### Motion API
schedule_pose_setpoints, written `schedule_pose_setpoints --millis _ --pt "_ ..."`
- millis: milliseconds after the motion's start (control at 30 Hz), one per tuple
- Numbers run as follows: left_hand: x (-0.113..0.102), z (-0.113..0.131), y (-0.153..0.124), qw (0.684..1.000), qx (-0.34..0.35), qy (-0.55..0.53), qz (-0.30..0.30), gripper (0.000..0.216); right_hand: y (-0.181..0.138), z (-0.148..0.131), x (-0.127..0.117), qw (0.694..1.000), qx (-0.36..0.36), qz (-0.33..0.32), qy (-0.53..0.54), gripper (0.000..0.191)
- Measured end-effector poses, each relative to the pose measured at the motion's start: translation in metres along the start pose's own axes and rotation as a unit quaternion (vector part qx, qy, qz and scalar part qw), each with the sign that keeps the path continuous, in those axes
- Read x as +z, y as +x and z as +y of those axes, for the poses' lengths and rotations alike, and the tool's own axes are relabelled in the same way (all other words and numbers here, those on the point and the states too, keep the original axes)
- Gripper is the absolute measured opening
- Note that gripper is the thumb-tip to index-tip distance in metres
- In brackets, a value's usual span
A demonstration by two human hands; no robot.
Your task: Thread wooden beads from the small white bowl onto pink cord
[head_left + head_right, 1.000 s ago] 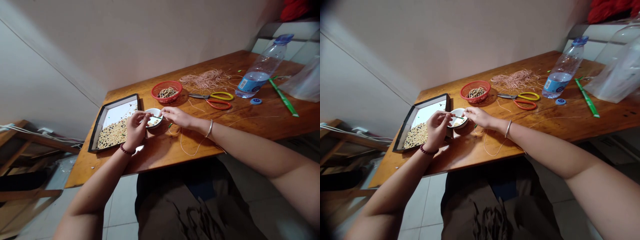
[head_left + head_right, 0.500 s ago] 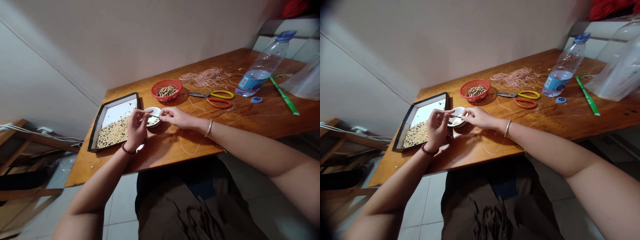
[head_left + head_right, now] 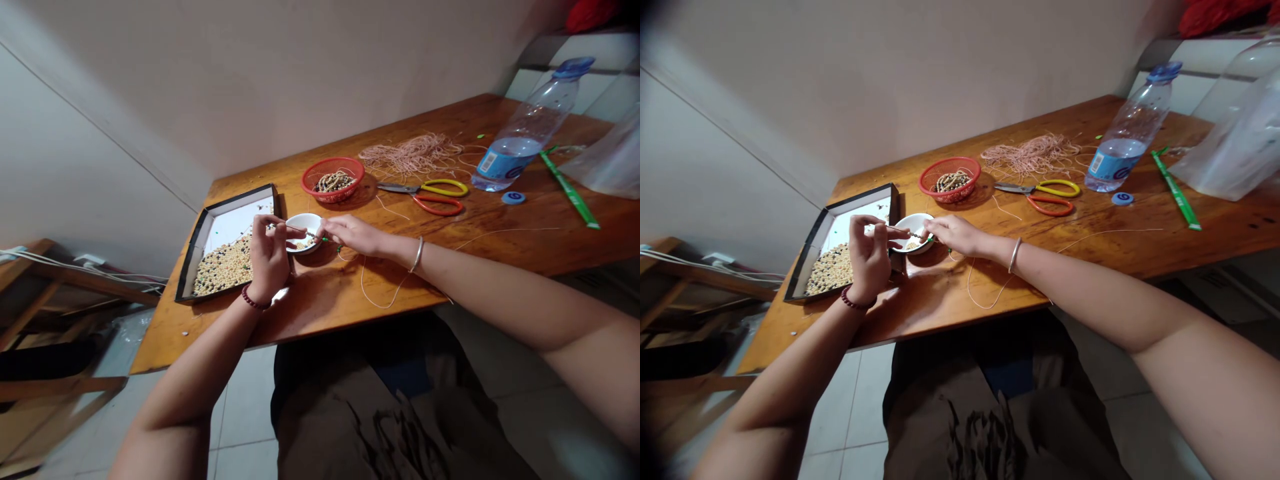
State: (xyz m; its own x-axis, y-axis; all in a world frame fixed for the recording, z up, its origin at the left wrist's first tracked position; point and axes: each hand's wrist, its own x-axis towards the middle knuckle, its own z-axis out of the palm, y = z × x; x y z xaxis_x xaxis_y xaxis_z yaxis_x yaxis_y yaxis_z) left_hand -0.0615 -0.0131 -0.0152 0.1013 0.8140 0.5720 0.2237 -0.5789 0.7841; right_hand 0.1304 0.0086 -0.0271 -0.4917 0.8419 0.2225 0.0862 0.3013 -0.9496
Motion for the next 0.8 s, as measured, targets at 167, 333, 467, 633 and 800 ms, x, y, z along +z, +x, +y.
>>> schedule_pose_setpoints --millis 167,333,467,633,800 --pt "0.001 0.002 -0.002 1.000 0.019 -0.004 -0.007 0.018 -0.001 -0.002 -0.001 1.000 0.020 -0.006 -0.002 0.067" --pt "0.001 0.003 -0.005 0.999 0.040 0.003 -0.019 0.018 -0.004 -0.010 -0.002 0.998 0.033 -0.021 0.049 0.064" --pt "0.001 0.004 -0.007 0.997 0.049 0.026 -0.059 0.019 -0.005 -0.012 0.001 0.985 0.062 -0.071 0.148 0.056" --pt "0.001 0.007 -0.007 0.993 0.079 0.041 -0.082 0.016 -0.007 -0.011 0.004 0.959 0.105 -0.106 0.240 0.046" --pt "0.003 0.009 -0.006 0.993 0.081 0.063 -0.055 0.019 -0.005 -0.009 0.001 0.976 0.068 -0.090 0.188 0.029"
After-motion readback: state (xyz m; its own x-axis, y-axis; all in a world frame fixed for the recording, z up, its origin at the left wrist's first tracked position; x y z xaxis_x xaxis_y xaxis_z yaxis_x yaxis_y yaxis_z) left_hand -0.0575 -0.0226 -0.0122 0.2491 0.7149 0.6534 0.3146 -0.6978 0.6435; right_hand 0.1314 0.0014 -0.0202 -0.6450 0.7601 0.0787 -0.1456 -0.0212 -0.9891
